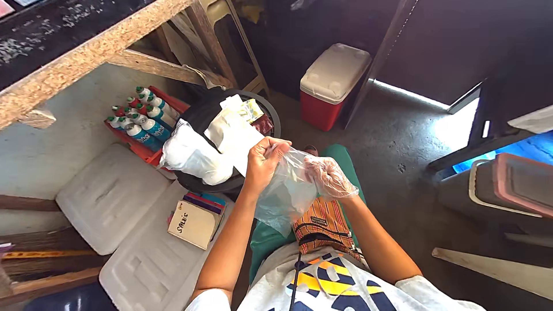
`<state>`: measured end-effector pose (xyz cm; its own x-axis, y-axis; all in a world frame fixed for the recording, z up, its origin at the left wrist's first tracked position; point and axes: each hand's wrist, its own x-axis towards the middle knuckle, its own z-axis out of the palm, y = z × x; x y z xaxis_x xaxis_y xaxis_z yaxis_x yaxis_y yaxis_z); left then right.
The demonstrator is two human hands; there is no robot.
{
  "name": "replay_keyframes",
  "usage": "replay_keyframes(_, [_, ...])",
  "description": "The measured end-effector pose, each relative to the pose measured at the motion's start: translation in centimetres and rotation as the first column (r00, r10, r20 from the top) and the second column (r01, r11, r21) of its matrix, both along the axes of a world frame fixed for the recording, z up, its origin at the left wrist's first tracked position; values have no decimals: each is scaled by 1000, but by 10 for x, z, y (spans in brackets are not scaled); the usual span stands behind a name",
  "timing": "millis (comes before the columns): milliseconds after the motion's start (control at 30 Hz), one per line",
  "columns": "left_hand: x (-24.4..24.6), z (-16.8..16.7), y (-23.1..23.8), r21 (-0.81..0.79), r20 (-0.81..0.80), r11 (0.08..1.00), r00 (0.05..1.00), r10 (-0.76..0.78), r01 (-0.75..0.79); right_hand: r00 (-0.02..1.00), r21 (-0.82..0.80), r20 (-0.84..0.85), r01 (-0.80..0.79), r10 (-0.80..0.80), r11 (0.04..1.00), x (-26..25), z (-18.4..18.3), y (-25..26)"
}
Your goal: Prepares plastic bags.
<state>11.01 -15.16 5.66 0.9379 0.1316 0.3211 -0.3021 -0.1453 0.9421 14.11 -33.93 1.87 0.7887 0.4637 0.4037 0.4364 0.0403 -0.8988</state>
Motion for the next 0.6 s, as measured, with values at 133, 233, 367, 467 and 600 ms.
replay_keyframes(133, [-5, 2, -12, -92, 30, 993, 996, 82, -79, 995, 112, 63, 69, -76, 991, 5, 3, 0])
replay_keyframes(233, [-6, -3, -18, -139, 68, 979, 985, 157, -147, 992, 116, 85, 80, -90, 990, 3, 2, 3])
replay_keyframes(367, [-2, -6, -28, -153, 35, 968, 977, 209, -201, 996, 2, -1, -92, 92, 996, -1, -6, 1])
replay_keyframes(467, [-3, -8, -30, -103, -1, 981, 986, 164, -164, 994, 21, -47, -94, 95, 995, -1, 1, 1])
replay_keyframes(600, [-3, -13, -28, -127, 24, 985, 993, 119, -115, 996, 177, 67, 44, -57, 983, 9, 13, 5])
